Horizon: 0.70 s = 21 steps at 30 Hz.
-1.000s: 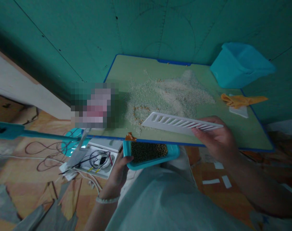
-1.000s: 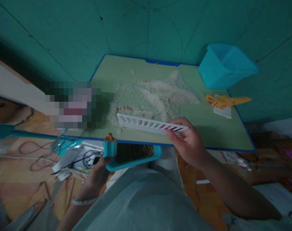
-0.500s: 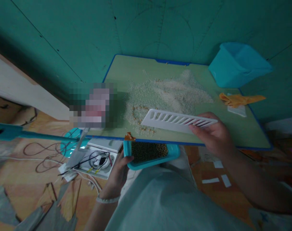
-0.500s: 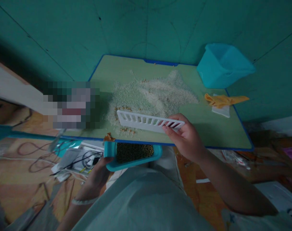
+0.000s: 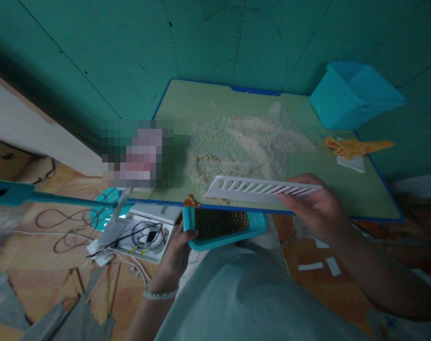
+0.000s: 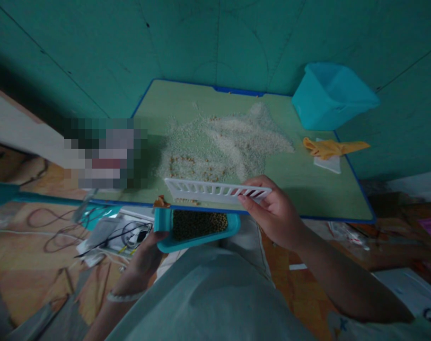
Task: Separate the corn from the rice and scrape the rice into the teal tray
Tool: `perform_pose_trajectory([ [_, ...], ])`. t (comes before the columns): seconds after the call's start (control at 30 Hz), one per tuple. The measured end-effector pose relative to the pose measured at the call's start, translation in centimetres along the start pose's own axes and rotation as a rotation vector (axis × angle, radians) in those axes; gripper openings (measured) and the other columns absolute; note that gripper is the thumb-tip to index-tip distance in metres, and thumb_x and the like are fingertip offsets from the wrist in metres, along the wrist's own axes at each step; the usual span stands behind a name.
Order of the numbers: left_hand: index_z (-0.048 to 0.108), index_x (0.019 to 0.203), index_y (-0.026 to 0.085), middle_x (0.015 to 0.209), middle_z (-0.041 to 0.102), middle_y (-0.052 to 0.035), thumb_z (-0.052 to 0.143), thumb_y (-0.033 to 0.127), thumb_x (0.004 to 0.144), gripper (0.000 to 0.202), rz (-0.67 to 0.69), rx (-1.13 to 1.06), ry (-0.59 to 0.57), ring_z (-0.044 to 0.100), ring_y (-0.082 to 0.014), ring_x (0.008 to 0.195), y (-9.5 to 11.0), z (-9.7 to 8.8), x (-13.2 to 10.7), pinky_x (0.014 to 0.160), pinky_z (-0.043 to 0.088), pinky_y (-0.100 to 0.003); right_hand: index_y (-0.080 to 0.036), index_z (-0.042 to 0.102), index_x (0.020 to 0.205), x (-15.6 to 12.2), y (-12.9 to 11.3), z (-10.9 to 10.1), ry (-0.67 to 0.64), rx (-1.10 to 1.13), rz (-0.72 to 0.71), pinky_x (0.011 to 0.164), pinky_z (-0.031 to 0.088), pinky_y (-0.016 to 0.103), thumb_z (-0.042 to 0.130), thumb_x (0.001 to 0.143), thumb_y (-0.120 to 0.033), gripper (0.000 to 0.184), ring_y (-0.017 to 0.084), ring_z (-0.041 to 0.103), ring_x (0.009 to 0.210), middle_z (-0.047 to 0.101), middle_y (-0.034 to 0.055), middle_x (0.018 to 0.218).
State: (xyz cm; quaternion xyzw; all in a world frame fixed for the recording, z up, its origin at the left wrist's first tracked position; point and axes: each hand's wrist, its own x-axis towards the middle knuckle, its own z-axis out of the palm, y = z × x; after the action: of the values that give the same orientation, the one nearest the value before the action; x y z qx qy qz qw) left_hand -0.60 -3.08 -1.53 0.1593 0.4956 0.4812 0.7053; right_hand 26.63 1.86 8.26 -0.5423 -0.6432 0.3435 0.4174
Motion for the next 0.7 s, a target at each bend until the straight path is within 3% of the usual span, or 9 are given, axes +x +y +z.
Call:
perform_pose_trajectory([
  [0.23,0.068,0.124,0.020,0.122,0.076,-0.0065,0.077,0.024,0.064,0.061,-0.013,0.005,-0.034,0.065,-0.0352,0.119,-0.4,-0.5,0.2,0.092,0.055,-0.041,-0.030,0.067,0.090,-0.7,0.3,-0.3,-0.030,0.012,0.025,0.072,0.061,0.036,0.067,0.089,-0.036,0.006,0.022,0.073,0.079,0.074,0.0008,0.085],
  [0.43,0.069,0.124,0.021,0.122,0.076,-0.0049,0.075,0.021,0.065,0.059,0.022,-0.009,-0.044,0.063,-0.0338,0.122,-0.4,-0.3,0.2,0.095,0.053,-0.039,-0.032,0.065,0.091,-0.9,0.8,-0.4,0.045,0.037,0.070,0.063,0.059,0.034,0.072,0.085,-0.038,0.010,0.022,0.071,0.073,0.073,-0.0004,0.081],
  [0.6,0.070,0.121,0.020,0.117,0.077,-0.0051,0.076,0.020,0.065,0.056,0.016,-0.027,-0.042,0.064,-0.0320,0.119,-0.5,-0.3,0.3,0.095,0.052,-0.038,-0.029,0.068,0.089,-1.5,0.2,-0.5,-0.010,0.018,0.040,0.069,0.061,0.034,0.070,0.087,-0.038,0.009,0.022,0.072,0.076,0.073,0.0000,0.082],
  [0.7,0.070,0.121,0.021,0.117,0.078,-0.0044,0.076,0.020,0.065,0.056,0.020,-0.020,-0.039,0.066,-0.0322,0.116,-0.5,-0.3,0.3,0.093,0.053,-0.038,-0.031,0.068,0.090,-2.0,-0.4,-0.5,0.022,0.030,0.079,0.073,0.062,0.035,0.069,0.088,-0.039,0.008,0.022,0.073,0.080,0.074,-0.0005,0.084],
])
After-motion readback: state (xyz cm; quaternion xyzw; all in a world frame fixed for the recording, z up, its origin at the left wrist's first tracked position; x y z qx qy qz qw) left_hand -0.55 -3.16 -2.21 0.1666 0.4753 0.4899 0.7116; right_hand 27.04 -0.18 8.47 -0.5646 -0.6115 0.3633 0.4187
